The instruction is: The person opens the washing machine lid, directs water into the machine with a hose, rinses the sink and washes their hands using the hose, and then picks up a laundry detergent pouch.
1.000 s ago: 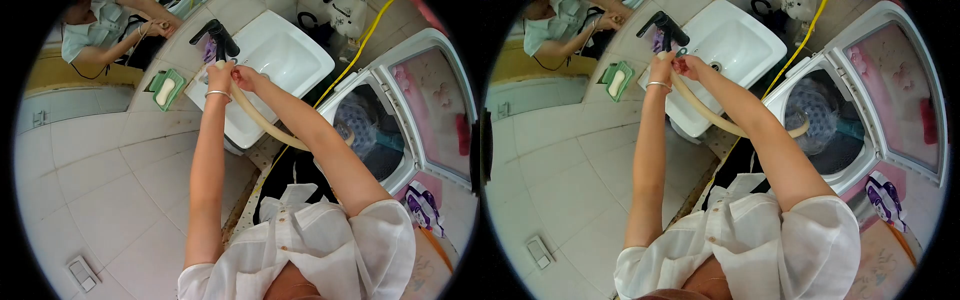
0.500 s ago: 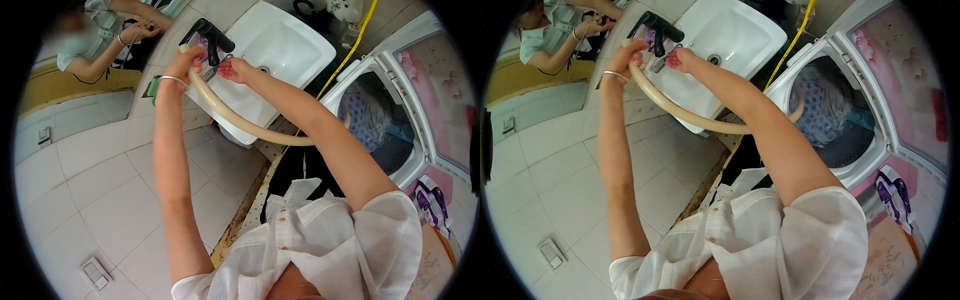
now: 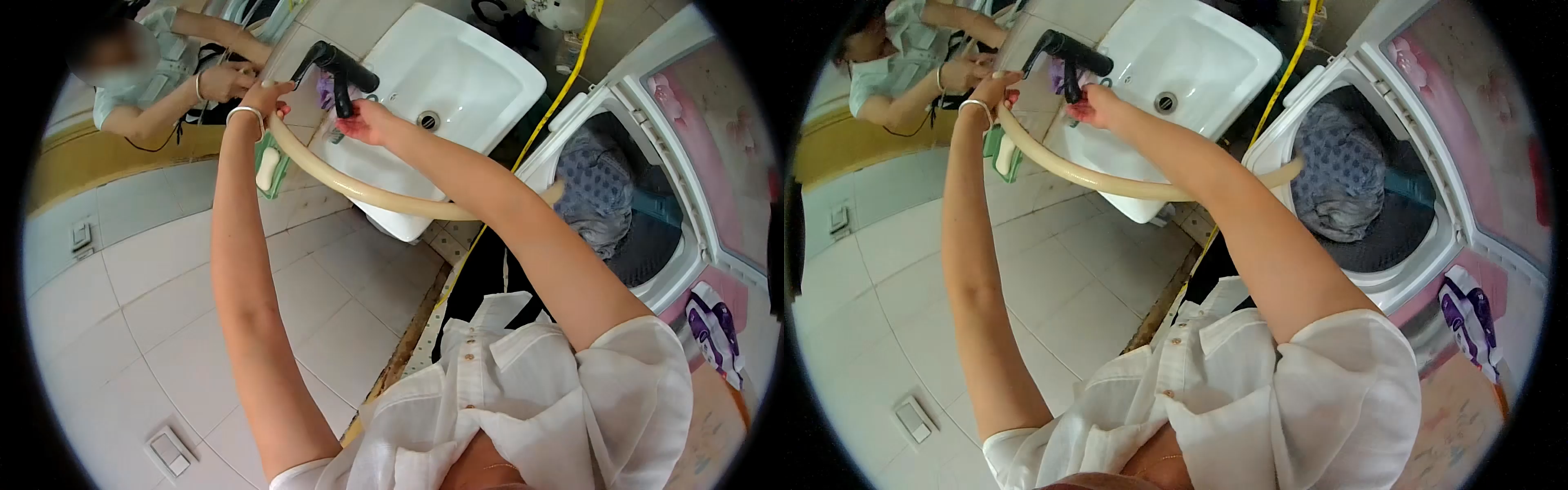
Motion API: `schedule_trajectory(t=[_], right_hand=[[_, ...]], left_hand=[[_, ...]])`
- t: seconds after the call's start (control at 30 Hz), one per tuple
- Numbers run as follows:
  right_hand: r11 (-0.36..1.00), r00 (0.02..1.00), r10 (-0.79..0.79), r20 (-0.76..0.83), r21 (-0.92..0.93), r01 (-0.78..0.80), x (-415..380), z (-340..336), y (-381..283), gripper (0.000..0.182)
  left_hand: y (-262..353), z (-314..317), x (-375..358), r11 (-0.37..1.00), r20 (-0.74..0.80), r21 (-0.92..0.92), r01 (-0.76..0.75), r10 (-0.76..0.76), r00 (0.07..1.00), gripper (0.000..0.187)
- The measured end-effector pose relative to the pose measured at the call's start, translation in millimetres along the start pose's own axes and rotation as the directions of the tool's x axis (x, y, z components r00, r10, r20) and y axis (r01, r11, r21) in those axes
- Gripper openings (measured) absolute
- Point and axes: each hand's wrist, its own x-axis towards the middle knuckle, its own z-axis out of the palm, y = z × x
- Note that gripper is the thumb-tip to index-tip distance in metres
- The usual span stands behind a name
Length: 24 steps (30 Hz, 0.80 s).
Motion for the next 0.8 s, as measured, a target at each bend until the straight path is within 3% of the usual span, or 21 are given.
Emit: schedule_trajectory(t=[0.03,0.13,0.23,0.37,0.43,0.57,0.7,0.77,0.8], right_hand=[[0.998,1.000,0.017,0.017,0.055,-0.018,2,1,0,0.023],[0.984,0.996,0.076,0.035,0.158,-0.081,3,2,-3,0.025],[0.986,0.998,0.035,0.053,0.163,-0.044,2,-4,-7,0.023],[0.934,0.996,0.037,0.085,0.352,-0.065,-13,-16,-29,0.015],[0.880,0.981,0.062,0.182,0.454,-0.140,-16,-20,-41,0.014],[0.880,0.978,-0.037,0.207,0.471,-0.067,-10,-21,-34,0.017],[0.841,0.990,-0.053,0.134,0.541,-0.028,6,-29,-28,0.015],[0.859,0.994,-0.103,-0.039,0.500,0.109,9,-30,-30,0.015],[0.860,0.994,-0.103,-0.044,0.498,0.111,5,-28,-31,0.015]], left_hand=[[-3,3,3,1.000,0.008,0.005,-0.004,0.004,1.000,0.028],[-8,9,7,0.968,0.031,-0.238,-0.074,0.084,0.996,0.023],[-6,15,15,0.951,0.038,-0.300,-0.079,0.094,0.995,0.019],[-3,22,22,0.965,0.028,-0.262,-0.016,0.024,0.999,0.015],[1,29,16,0.943,0.041,-0.322,-0.087,0.105,0.994,0.015],[6,36,9,0.917,-0.017,-0.362,-0.170,0.175,0.984,0.011],[8,29,15,0.917,0.025,-0.358,-0.176,0.198,0.980,0.010],[13,26,10,0.921,0.030,-0.338,-0.196,0.218,0.975,0.010],[13,27,11,0.920,0.033,-0.341,-0.193,0.217,0.976,0.010]])
